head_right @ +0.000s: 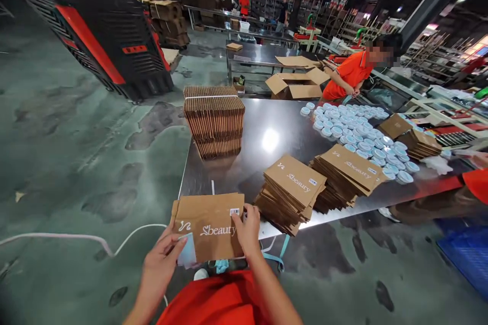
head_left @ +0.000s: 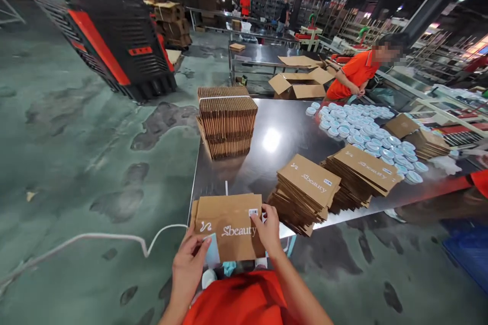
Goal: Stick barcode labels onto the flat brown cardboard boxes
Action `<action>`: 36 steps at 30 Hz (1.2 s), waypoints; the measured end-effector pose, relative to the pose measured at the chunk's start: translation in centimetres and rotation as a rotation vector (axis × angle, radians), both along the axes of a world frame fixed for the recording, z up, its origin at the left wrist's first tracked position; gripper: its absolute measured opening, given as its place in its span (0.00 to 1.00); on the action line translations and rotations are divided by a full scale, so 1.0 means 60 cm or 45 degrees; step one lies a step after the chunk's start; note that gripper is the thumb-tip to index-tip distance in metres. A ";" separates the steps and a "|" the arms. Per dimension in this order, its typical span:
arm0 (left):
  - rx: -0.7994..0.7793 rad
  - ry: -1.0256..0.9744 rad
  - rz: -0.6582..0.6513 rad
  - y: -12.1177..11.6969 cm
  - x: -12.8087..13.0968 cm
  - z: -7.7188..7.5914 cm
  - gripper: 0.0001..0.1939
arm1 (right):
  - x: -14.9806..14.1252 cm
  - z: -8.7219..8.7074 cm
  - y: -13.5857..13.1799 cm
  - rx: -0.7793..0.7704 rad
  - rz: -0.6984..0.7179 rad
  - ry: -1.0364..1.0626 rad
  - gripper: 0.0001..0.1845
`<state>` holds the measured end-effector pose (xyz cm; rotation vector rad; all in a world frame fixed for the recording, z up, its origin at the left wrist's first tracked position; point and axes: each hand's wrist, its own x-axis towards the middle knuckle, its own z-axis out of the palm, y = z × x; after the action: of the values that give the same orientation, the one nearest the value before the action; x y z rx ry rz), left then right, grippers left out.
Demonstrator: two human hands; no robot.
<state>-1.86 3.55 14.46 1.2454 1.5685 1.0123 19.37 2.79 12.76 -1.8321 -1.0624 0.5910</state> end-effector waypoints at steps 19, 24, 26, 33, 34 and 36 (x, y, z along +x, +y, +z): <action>-0.161 -0.535 -0.259 -0.024 0.050 0.093 0.10 | 0.216 0.116 -0.021 0.050 -0.508 -0.310 0.22; -0.254 -0.476 -0.272 -0.029 0.060 0.100 0.18 | 0.003 0.123 -0.034 0.078 0.351 0.287 0.11; -0.248 -0.471 -0.258 -0.032 0.061 0.102 0.20 | -0.040 0.130 -0.039 0.057 0.520 0.370 0.08; -0.229 -0.239 -0.280 -0.045 0.053 0.096 0.15 | -0.070 0.141 -0.054 0.049 0.611 0.365 0.08; -0.212 -0.210 -0.295 -0.046 0.052 0.090 0.13 | -0.067 0.137 -0.052 0.057 0.586 0.357 0.08; -0.206 -0.193 -0.315 -0.046 0.052 0.075 0.12 | -0.053 0.122 -0.039 0.067 0.477 0.335 0.09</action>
<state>1.28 0.81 18.99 1.1880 1.3159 0.7866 16.17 0.45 20.07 -1.4672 -1.2331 0.9862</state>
